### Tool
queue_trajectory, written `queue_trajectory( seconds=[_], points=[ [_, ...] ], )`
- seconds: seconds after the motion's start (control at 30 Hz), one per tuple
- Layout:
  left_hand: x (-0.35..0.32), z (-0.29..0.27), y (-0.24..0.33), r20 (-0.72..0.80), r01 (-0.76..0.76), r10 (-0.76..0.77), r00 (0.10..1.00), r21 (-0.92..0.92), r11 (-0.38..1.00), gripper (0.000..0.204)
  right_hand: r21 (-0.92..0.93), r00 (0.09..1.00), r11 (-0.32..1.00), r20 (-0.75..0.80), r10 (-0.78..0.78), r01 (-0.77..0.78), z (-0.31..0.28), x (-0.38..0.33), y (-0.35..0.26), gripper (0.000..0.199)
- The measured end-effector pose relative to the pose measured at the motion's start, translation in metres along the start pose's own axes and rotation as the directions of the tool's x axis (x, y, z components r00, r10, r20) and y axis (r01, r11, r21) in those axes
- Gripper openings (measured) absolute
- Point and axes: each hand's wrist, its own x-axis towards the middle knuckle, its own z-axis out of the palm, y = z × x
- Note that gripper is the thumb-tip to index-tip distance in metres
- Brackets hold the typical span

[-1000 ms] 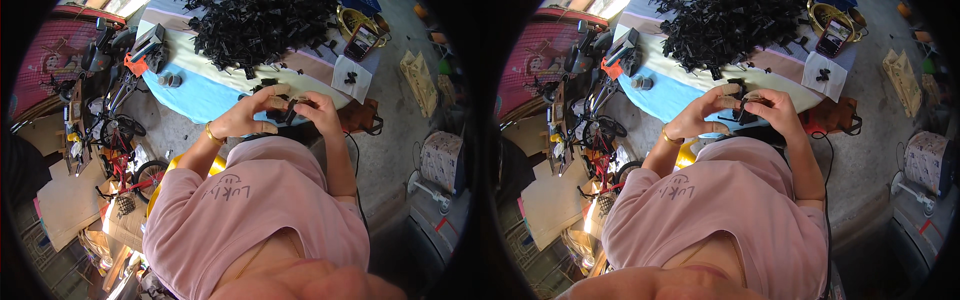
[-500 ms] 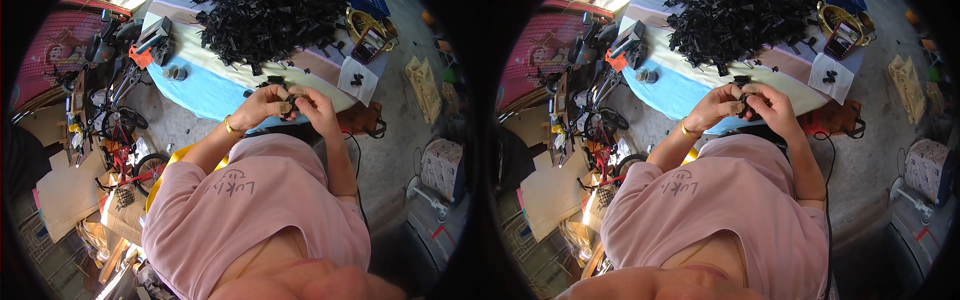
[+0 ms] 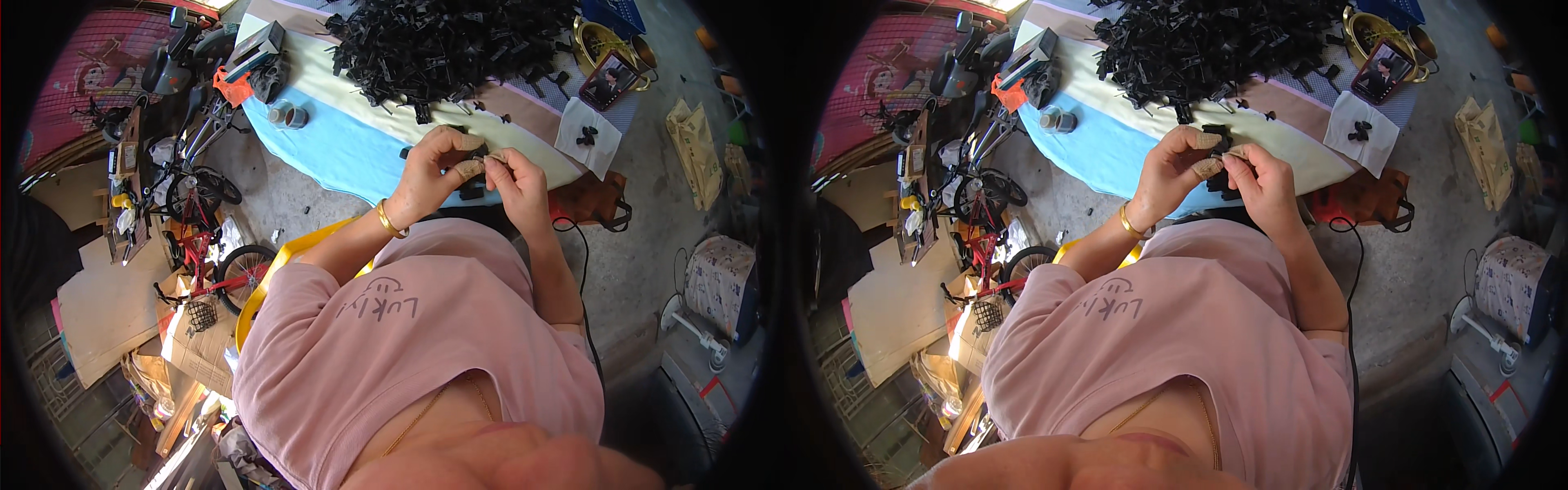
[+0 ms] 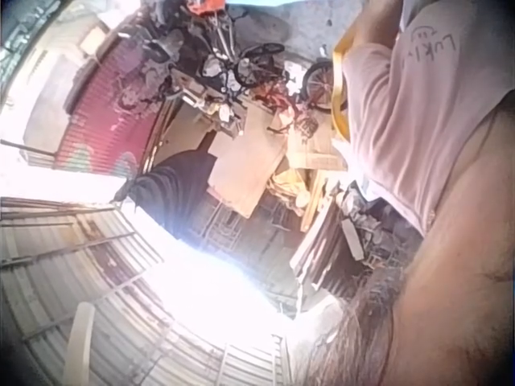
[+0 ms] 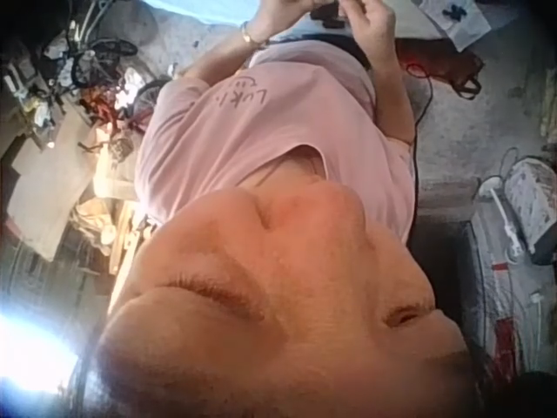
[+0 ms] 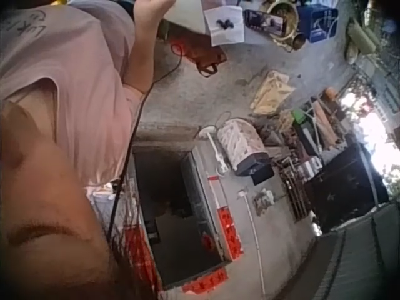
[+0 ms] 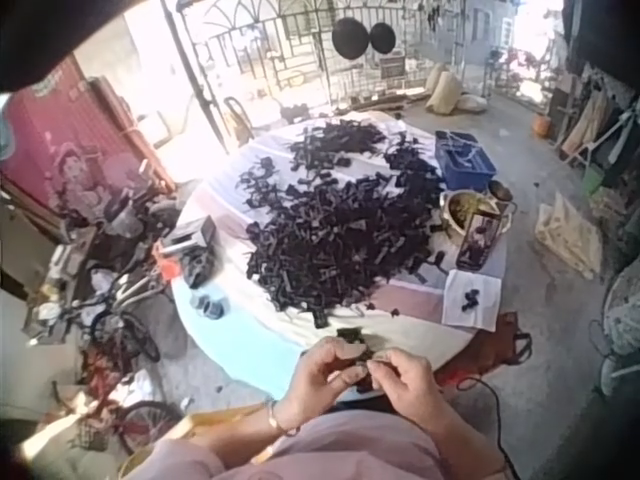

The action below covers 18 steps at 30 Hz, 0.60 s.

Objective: Manual assembly of small black plastic components at a workbench.

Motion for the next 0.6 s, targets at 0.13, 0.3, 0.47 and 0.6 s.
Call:
queue_trajectory(
  seconds=[0.13,0.3,0.47,0.6],
  points=[
    [-0.001,0.006,0.0,-0.056,-0.105,0.109,0.992,0.071,0.992,0.019,0.029,1.0,0.999,-0.016,-0.026,0.026,0.006,0.002,0.011,0.015],
    [-0.004,0.0,-0.026,-0.153,-0.077,0.127,0.98,0.295,0.952,0.022,0.178,0.887,0.895,0.307,0.345,-0.409,-0.003,0.023,0.033,0.015],
    [0.003,-0.001,-0.045,-0.153,0.022,0.054,0.987,0.456,0.89,0.027,-0.17,0.951,0.967,0.212,0.223,-0.189,-0.04,0.07,0.084,0.021],
    [0.003,-0.006,-0.055,-0.125,0.057,0.026,0.992,0.615,0.786,0.035,-0.77,0.956,0.583,-0.289,0.044,-0.259,-0.065,0.122,0.12,0.028]
  ],
)
